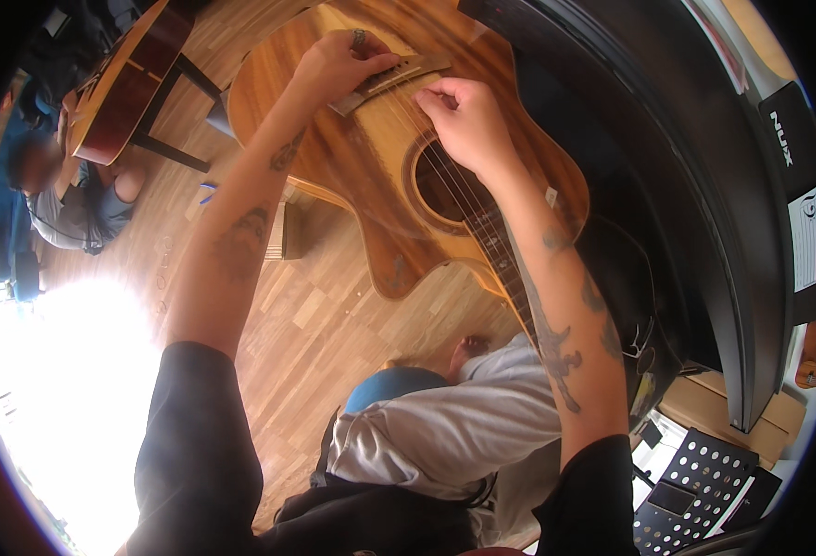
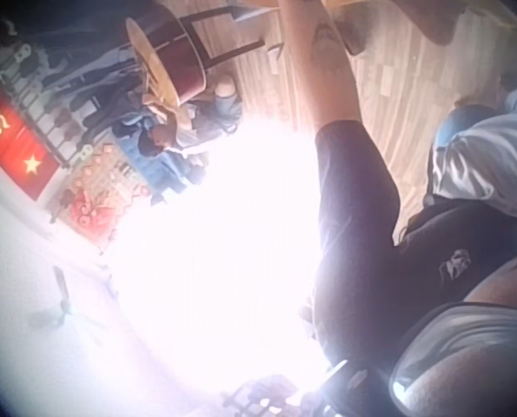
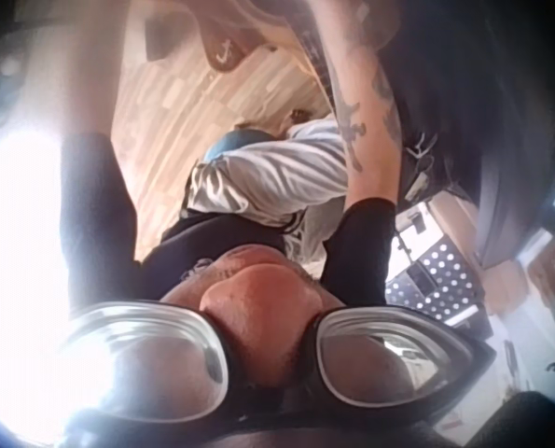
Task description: The person sits on the floor and tunes an acoustic guitar by turning the tuning pegs on the headstock. They repeatedly pluck the strings to check the pitch and make adjustments, occasionally using a digital tuner placed on a nearby music stand.
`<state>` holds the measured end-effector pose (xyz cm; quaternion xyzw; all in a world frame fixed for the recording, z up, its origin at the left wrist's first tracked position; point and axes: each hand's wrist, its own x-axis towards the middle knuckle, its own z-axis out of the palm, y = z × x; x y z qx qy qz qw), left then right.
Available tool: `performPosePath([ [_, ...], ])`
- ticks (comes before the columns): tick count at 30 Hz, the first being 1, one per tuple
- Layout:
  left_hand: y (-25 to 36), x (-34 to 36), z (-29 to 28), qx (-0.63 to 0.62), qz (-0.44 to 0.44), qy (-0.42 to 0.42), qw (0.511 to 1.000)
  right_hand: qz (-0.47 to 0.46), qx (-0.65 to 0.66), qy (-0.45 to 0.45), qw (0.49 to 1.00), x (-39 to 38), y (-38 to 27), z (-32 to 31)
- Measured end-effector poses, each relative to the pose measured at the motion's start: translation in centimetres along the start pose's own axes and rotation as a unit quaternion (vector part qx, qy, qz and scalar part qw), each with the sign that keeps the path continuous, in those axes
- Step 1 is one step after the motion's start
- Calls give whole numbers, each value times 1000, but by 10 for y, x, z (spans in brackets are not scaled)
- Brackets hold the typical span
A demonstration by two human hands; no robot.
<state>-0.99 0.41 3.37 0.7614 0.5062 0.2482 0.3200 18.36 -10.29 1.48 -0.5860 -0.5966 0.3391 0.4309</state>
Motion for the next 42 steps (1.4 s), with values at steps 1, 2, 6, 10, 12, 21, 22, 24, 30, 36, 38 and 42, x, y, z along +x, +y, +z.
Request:
performPosePath([
  [1, -1, 2, -1, 1, 6, -5, 1000, 4, 0, -1, 1000, 1, -1, 1],
  [2, -1, 6, -3, 12, 10, -19, 1000, 9, 0, -3, 1000, 2, -3, 1],
  [6, 11, 21, -8, 87, 30, -63, 994, -3, -38, -3, 999, 3, 0, 0],
  [10, 22, 30, -9, 90, 11, -121, 988, 44, -19, -24, 999, -3, -6, -11],
  [12, 26, 34, -8, 134, 6, -134, 982, 53, -14, -40, 998, -12, -6, -23],
  [21, 3, 37, -4, 180, 17, -72, 981, 54, -125, -65, 989, -171, -46, -132],
  [22, 0, 39, -9, 217, 26, -78, 973, 48, -84, -32, 995, -202, -42, -143],
  [24, 18, 34, -5, 232, 19, -93, 968, 83, -94, -8, 992, -259, -62, -172],
  [30, 11, 45, 9, 178, -23, -133, 975, 341, -5, 63, 938, -414, -72, -230],
  [36, -59, 108, -2, 234, 42, -163, 958, 281, -44, 64, 957, -469, -95, -219],
  [38, -51, 101, -7, 204, 16, -170, 964, 336, -28, 69, 939, -494, -102, -231],
  [42, -79, 118, -27, 69, -74, -181, 978, 357, 24, 135, 924, -553, -99, -242],
])
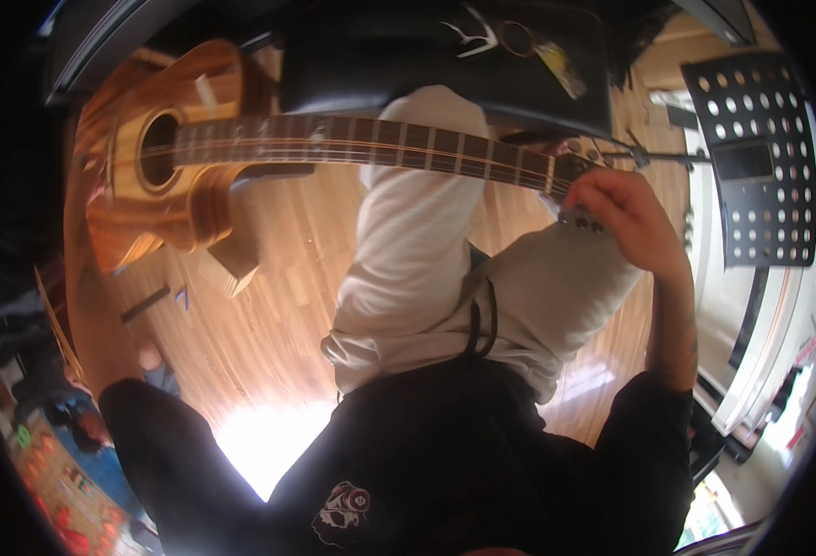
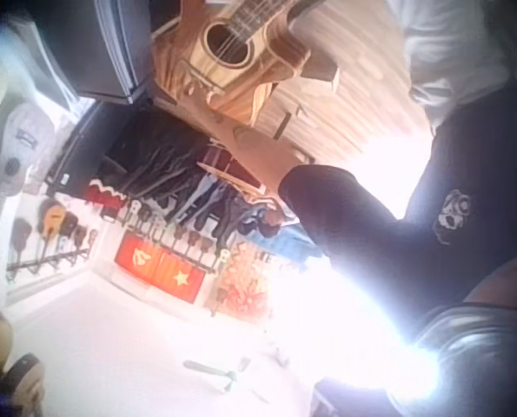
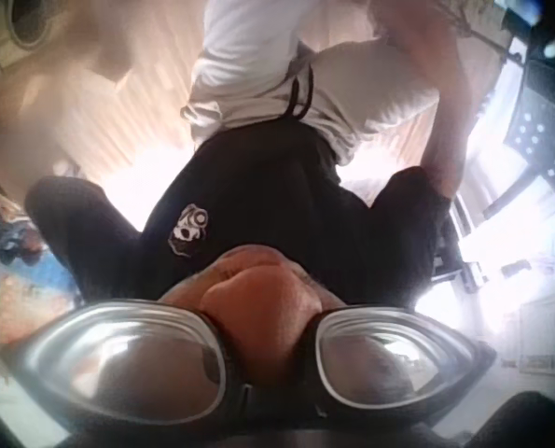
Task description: The person sits on the floor and tunes an acoustic guitar by turning the tuning pegs on the headstock. They repeatedly pluck the strings to check the pitch and make adjustments, occasionally using a digital tuner placed on a nearby music stand.
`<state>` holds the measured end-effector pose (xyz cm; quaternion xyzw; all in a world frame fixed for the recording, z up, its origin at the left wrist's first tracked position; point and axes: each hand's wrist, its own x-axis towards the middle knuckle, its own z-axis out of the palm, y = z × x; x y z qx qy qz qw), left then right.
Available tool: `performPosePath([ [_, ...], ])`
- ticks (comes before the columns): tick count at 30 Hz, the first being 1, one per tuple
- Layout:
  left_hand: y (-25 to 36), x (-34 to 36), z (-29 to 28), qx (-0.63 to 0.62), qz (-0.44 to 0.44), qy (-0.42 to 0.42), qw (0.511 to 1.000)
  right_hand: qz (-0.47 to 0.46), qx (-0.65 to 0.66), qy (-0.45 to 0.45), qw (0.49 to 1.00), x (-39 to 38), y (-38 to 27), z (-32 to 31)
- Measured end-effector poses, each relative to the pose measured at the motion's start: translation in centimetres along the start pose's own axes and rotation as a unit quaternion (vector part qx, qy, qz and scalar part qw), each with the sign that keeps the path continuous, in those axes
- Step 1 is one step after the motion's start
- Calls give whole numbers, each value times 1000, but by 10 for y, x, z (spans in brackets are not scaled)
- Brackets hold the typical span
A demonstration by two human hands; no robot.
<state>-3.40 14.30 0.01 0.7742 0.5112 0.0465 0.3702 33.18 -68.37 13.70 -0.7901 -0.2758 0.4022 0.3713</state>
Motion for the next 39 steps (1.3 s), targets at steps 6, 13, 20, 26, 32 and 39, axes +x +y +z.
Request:
performPosePath([
  [6, 5, 6, 12, -62, -66, -6, 996, -30, -42, 26, 998, -28, 39, -16],
  [13, -33, 7, -40, -242, -148, -39, 958, -100, -144, 84, 981, -14, 69, -1],
  [20, -22, 17, -29, -151, -139, -60, 977, -99, -153, 145, 972, -9, 78, -5],
  [26, 3, -13, -21, 139, -82, 95, 982, -146, -223, 195, 944, -5, 98, -12],
  [32, 191, -188, 168, 194, 298, 379, 855, -184, -223, 252, 923, -12, 119, -21],
  [39, 397, -432, 409, -41, 610, -78, 787, -241, -239, 334, 879, -20, 153, -11],
])
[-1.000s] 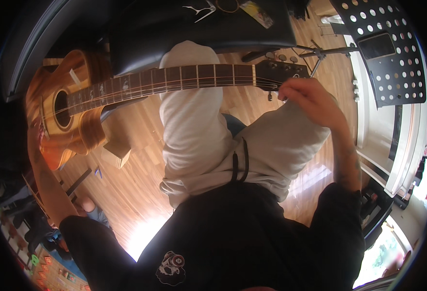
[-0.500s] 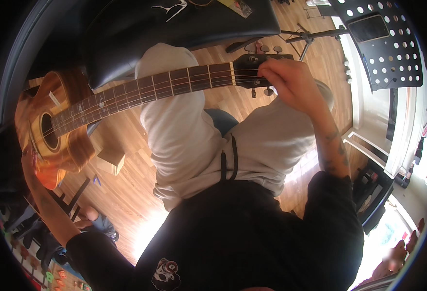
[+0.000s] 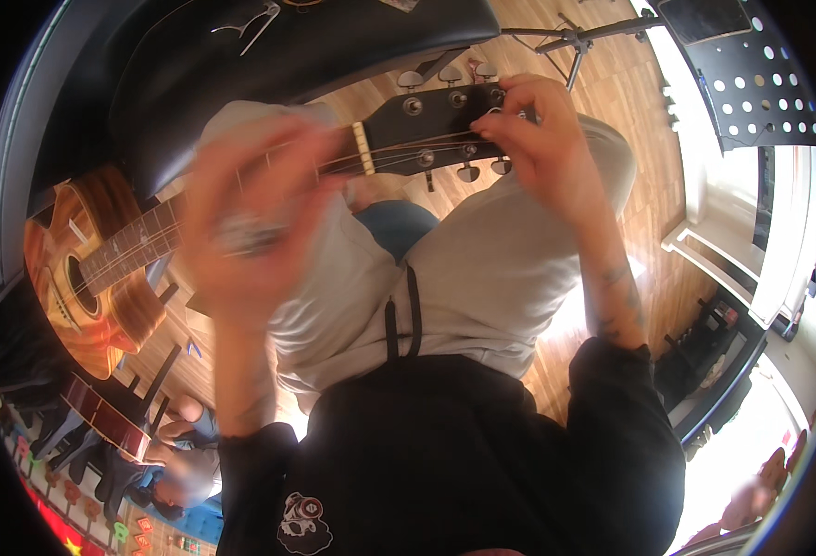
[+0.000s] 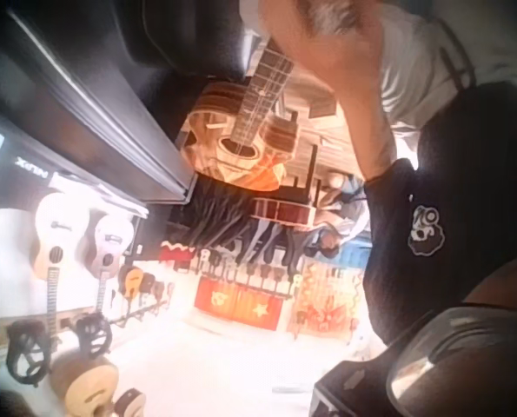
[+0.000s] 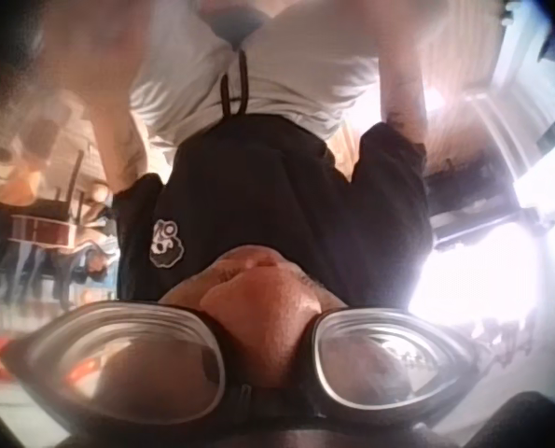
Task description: The person sits on the floor and tunes an acoustic guitar by turning the tuning pegs on the headstock. They repeatedly pluck the strings to check the pitch and make adjustments, occasionally using a digital tuner placed on a nearby music stand.
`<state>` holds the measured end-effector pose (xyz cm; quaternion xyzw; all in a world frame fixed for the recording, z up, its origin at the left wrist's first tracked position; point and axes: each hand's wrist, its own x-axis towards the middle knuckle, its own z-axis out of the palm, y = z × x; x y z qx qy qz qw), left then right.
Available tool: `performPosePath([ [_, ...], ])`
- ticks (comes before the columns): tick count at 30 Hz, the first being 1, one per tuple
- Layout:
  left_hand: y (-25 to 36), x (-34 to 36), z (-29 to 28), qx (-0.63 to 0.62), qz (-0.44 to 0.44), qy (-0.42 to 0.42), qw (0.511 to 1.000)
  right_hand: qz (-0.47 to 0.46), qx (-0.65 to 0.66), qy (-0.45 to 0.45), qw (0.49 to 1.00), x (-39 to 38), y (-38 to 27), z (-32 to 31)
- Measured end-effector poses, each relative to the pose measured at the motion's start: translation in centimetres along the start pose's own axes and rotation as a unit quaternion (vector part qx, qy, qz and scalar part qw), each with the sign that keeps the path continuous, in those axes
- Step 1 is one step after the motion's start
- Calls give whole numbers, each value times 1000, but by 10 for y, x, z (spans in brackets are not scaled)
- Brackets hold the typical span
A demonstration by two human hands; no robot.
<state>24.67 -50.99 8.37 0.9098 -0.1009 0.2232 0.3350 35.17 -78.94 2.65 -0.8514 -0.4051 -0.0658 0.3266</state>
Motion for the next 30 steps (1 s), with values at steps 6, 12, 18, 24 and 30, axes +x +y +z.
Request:
performPosePath([
  [6, 51, 24, 101, -29, -62, -65, 996, -8, -127, 110, 986, -18, -6, -1],
  [12, 56, 17, 109, 6, -102, -144, 984, -26, -87, 199, 976, -34, 9, 13],
  [18, 68, 24, 119, -55, -204, -138, 968, 41, 109, 197, 974, -32, 27, 18],
  [24, 64, 34, 124, -50, -178, -168, 968, 18, 202, 155, 967, -34, 45, 15],
  [30, 62, 43, 134, -80, -178, -179, 964, 150, 421, 167, 879, -34, 38, 19],
])
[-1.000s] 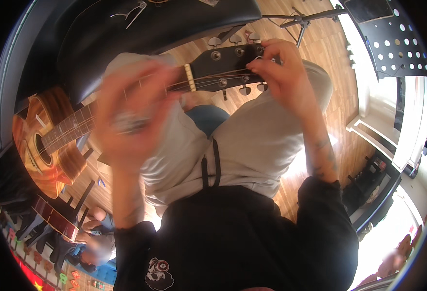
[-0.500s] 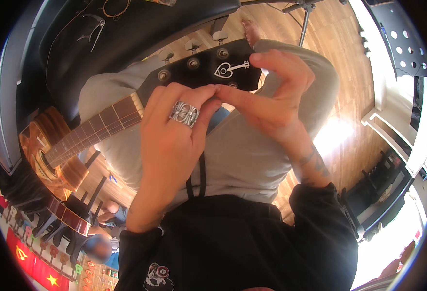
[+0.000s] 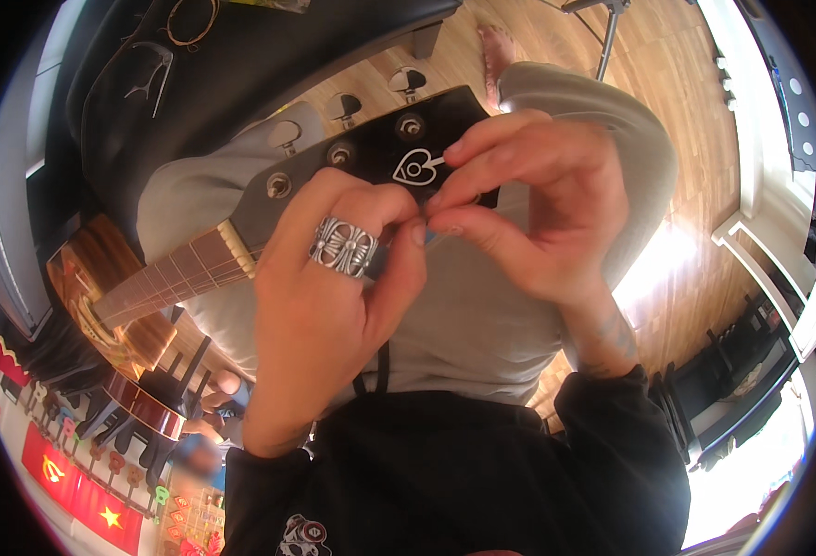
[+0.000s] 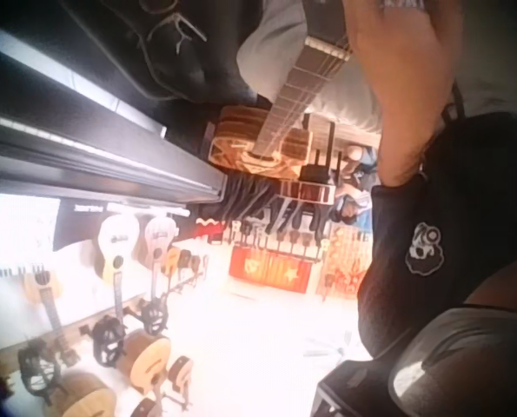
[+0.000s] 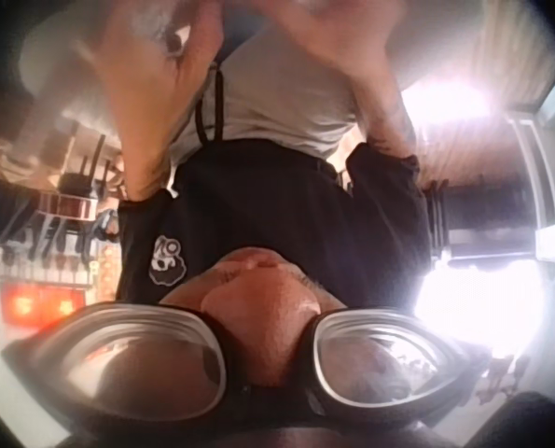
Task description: The person sits on the floor and tunes an acoustic guitar by turning the tuning pegs on the headstock. They repeatedly pluck the strings to check the pitch and make adjustments, occasionally using a digital tuner placed on a nearby music stand.
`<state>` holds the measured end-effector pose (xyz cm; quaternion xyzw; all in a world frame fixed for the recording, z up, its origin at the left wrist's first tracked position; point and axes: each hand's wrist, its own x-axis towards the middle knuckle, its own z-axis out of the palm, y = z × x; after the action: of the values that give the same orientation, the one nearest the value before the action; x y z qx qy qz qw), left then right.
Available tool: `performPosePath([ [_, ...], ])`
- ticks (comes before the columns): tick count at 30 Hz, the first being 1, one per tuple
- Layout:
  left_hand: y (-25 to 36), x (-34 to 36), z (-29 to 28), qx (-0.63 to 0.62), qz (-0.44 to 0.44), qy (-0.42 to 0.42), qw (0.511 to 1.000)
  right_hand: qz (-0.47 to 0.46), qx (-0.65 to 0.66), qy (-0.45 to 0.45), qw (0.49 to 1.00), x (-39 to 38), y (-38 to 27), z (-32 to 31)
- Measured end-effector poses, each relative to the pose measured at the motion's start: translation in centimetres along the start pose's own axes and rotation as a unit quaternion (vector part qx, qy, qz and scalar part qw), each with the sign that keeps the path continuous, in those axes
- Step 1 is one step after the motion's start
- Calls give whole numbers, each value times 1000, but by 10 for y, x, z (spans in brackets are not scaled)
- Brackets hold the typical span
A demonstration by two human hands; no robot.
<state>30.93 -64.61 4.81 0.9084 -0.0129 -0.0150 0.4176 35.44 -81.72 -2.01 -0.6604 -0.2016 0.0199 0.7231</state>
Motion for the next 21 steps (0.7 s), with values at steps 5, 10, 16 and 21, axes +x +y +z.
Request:
performPosePath([
  [5, -4, 5, 6, 0, 11, 24, 1000, 50, -30, -45, 997, 10, -2, -7],
  [10, -7, 9, 11, 7, 29, 43, 999, 124, 10, -38, 991, 10, -4, -7],
  [16, -7, 6, 13, 20, 31, 49, 998, 147, 52, -3, 988, 6, -4, -4],
  [21, -11, 7, 19, 45, 67, 70, 994, 69, -47, 6, 997, 10, -2, 3],
])
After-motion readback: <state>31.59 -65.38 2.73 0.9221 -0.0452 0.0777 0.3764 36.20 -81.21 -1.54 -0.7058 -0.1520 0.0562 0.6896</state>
